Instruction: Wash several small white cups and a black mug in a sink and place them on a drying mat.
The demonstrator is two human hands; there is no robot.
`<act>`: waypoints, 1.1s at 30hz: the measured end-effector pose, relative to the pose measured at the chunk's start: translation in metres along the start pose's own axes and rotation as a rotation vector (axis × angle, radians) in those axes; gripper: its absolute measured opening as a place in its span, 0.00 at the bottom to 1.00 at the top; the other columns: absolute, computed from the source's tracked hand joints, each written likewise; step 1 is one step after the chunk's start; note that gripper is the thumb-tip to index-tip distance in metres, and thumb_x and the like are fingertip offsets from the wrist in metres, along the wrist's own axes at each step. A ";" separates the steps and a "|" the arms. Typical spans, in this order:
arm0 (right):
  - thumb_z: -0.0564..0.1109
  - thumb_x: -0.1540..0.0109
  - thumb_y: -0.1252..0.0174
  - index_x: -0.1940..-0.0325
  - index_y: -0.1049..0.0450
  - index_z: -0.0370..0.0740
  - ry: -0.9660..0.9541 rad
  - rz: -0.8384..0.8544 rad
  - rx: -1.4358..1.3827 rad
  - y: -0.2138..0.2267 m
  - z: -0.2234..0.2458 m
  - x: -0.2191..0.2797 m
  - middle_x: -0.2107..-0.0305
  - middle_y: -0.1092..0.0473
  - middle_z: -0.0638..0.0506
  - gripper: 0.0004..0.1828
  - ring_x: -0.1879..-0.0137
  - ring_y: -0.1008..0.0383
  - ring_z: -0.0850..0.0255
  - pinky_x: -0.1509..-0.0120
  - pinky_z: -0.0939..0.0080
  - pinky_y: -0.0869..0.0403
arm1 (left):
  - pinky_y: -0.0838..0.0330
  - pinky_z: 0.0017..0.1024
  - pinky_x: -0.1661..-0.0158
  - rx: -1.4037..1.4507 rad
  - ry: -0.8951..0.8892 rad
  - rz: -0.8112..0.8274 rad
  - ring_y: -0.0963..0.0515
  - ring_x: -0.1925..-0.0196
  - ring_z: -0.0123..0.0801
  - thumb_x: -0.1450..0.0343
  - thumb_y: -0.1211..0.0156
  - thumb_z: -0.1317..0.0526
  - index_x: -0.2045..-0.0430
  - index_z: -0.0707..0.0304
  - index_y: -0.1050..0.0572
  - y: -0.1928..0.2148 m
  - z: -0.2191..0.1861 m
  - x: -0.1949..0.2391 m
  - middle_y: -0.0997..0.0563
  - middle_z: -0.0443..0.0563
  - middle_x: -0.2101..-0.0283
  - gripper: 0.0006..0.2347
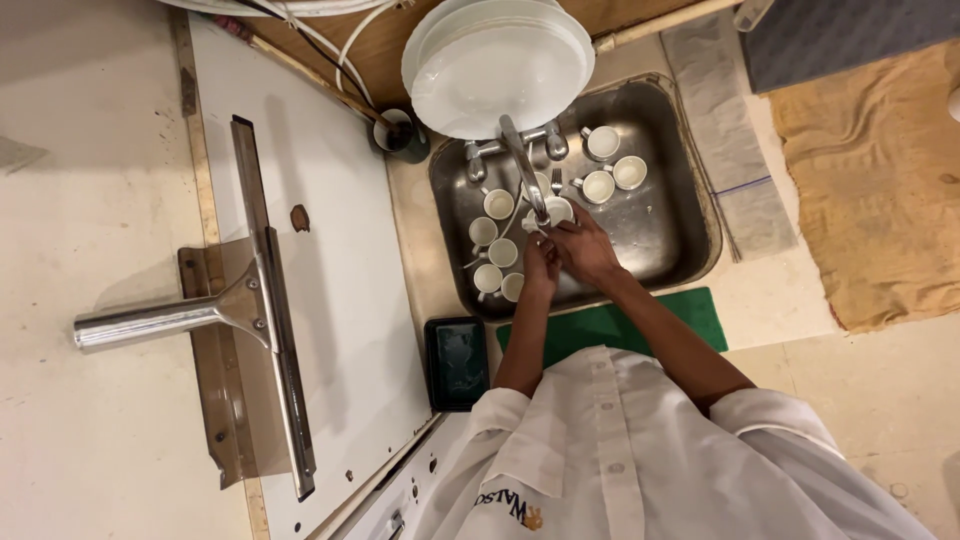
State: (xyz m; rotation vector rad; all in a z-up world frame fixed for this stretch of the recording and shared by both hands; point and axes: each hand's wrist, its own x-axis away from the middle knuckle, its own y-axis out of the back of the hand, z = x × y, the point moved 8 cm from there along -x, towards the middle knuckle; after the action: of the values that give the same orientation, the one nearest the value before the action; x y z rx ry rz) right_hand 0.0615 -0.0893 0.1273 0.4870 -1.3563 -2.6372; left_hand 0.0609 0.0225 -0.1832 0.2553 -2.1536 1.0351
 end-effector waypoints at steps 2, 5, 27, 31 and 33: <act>0.41 0.41 0.43 0.45 0.21 0.50 -0.004 0.003 -0.023 0.005 0.004 -0.002 0.48 0.24 0.51 0.19 0.26 0.40 0.42 0.32 0.46 0.29 | 0.32 0.27 0.65 -0.017 0.024 -0.009 0.26 0.64 0.30 0.29 0.42 0.51 0.67 0.54 0.27 -0.007 -0.003 0.006 0.25 0.43 0.68 0.09; 0.41 0.41 0.43 0.48 0.21 0.48 0.030 -0.017 0.009 0.011 0.011 -0.005 0.50 0.24 0.50 0.17 0.26 0.39 0.46 0.26 0.45 0.36 | 0.34 0.25 0.67 -0.037 0.069 -0.053 0.27 0.67 0.27 0.30 0.42 0.48 0.71 0.53 0.27 -0.019 -0.006 0.018 0.25 0.41 0.70 0.10; 0.43 0.31 0.48 0.45 0.25 0.41 -1.030 -0.216 -1.430 -0.109 -0.118 0.037 0.58 0.25 0.52 0.12 0.51 0.27 0.59 0.52 0.57 0.28 | 0.22 0.37 0.62 -0.191 -0.058 0.034 0.20 0.56 0.36 0.28 0.41 0.55 0.46 0.48 0.32 -0.101 -0.041 0.077 0.21 0.46 0.54 0.16; 0.43 0.31 0.50 0.43 0.29 0.41 -1.065 -0.211 -1.591 -0.123 -0.132 0.043 0.55 0.27 0.50 0.12 0.49 0.27 0.59 0.53 0.55 0.25 | 0.21 0.36 0.61 -0.344 -0.152 -0.006 0.20 0.52 0.36 0.29 0.35 0.59 0.43 0.53 0.33 -0.114 -0.046 0.090 0.23 0.48 0.50 0.20; 0.47 0.29 0.53 0.41 0.33 0.42 -1.134 -0.145 -1.616 -0.138 -0.136 0.049 0.54 0.29 0.50 0.14 0.50 0.29 0.57 0.54 0.50 0.25 | 0.21 0.35 0.60 -0.444 -0.340 -0.036 0.20 0.51 0.35 0.33 0.29 0.63 0.42 0.60 0.33 -0.112 -0.053 0.090 0.24 0.51 0.49 0.25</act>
State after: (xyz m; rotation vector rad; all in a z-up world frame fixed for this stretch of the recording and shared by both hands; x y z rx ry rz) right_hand 0.0665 -0.1255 -0.0694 -1.1912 1.1170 -2.9648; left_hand 0.0746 -0.0009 -0.0323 0.2703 -2.6058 0.4934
